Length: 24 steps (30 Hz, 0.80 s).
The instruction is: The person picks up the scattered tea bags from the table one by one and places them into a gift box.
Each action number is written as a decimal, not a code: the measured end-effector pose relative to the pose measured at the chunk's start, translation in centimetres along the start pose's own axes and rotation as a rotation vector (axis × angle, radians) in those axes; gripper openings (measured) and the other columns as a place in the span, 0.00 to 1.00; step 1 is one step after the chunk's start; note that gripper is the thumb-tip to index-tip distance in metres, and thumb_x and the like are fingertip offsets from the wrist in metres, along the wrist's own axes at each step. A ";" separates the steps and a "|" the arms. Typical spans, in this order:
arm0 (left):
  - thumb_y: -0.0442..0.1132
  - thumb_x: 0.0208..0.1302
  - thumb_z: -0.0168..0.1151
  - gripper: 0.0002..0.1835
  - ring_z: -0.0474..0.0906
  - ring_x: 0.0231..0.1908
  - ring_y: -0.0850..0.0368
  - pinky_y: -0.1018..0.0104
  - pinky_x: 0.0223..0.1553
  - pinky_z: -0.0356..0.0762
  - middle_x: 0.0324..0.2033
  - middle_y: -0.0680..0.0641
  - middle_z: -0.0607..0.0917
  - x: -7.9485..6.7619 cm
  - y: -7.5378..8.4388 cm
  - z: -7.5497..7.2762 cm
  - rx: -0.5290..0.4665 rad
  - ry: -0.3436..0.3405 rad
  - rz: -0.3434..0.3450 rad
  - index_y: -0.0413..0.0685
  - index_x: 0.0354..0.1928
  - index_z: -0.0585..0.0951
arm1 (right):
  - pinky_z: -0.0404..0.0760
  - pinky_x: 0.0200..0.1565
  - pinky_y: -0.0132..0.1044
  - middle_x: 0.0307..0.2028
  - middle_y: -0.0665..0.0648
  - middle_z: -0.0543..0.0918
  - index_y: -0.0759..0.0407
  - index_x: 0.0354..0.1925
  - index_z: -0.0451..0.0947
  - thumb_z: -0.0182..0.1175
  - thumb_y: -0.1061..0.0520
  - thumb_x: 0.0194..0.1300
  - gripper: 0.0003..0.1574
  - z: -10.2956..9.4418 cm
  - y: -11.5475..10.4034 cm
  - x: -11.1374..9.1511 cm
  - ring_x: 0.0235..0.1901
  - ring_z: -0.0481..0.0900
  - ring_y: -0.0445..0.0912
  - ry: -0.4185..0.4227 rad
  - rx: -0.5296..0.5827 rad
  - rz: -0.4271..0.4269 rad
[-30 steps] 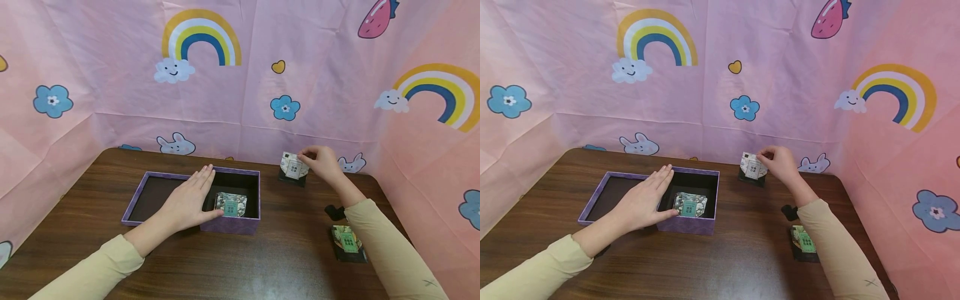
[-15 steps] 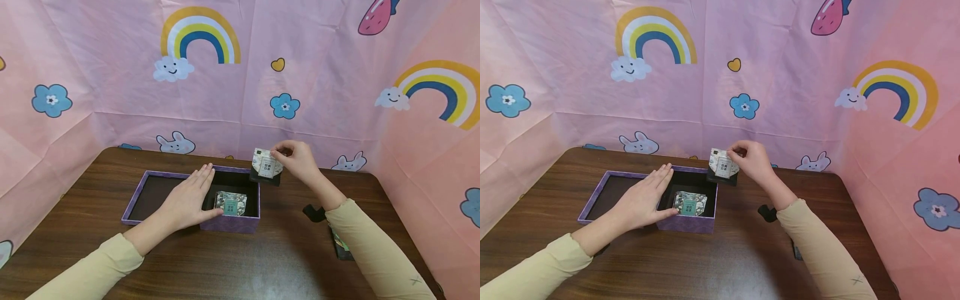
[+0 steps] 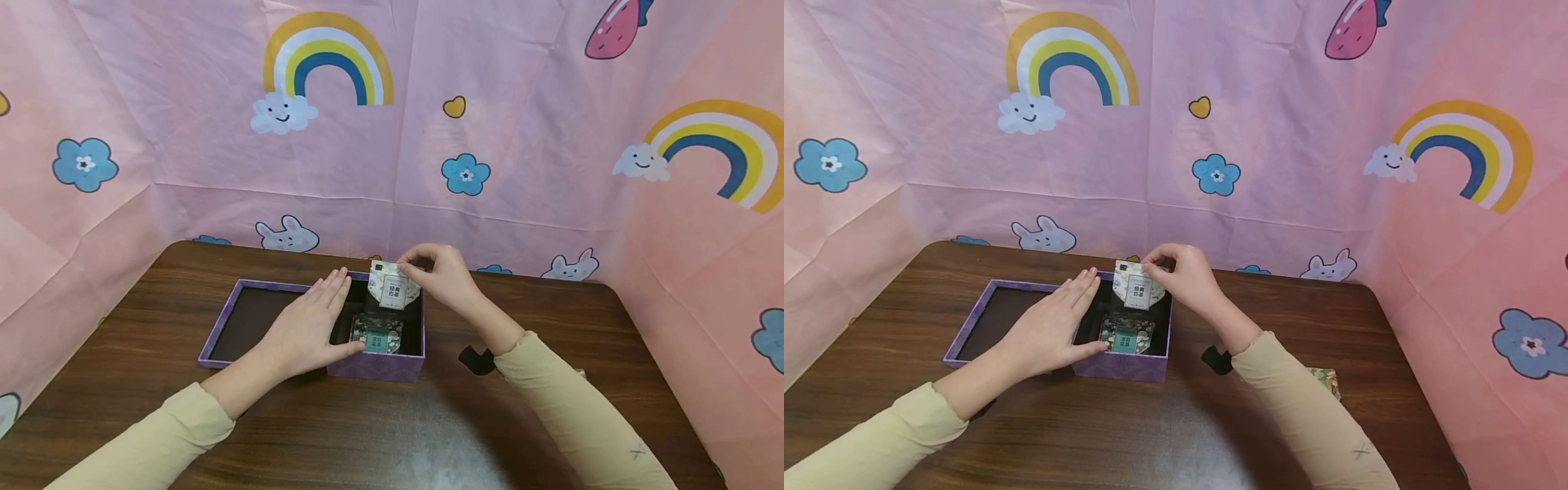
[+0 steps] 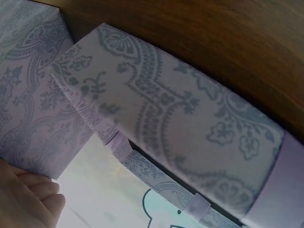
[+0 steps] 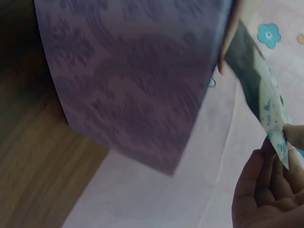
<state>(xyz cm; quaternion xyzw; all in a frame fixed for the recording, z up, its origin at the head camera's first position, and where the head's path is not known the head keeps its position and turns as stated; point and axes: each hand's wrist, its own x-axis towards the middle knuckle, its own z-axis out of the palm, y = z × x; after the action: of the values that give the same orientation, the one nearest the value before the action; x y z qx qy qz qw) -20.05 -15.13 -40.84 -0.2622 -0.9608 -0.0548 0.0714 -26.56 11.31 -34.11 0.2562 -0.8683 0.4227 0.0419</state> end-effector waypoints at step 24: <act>0.78 0.67 0.56 0.62 0.51 0.85 0.41 0.48 0.84 0.56 0.84 0.35 0.54 -0.1 -0.1 0.2 -0.007 0.021 -0.001 0.33 0.83 0.54 | 0.83 0.36 0.28 0.35 0.51 0.92 0.55 0.42 0.91 0.69 0.59 0.72 0.04 4.4 2.0 -1.5 0.31 0.84 0.38 -0.210 -0.174 -0.139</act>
<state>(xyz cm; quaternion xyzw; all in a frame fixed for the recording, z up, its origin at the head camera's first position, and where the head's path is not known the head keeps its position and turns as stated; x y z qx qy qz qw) -20.06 -15.23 -41.08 -0.2614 -0.9599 -0.0609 0.0806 -25.61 9.63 -38.74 0.3540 -0.8814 0.3128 0.0019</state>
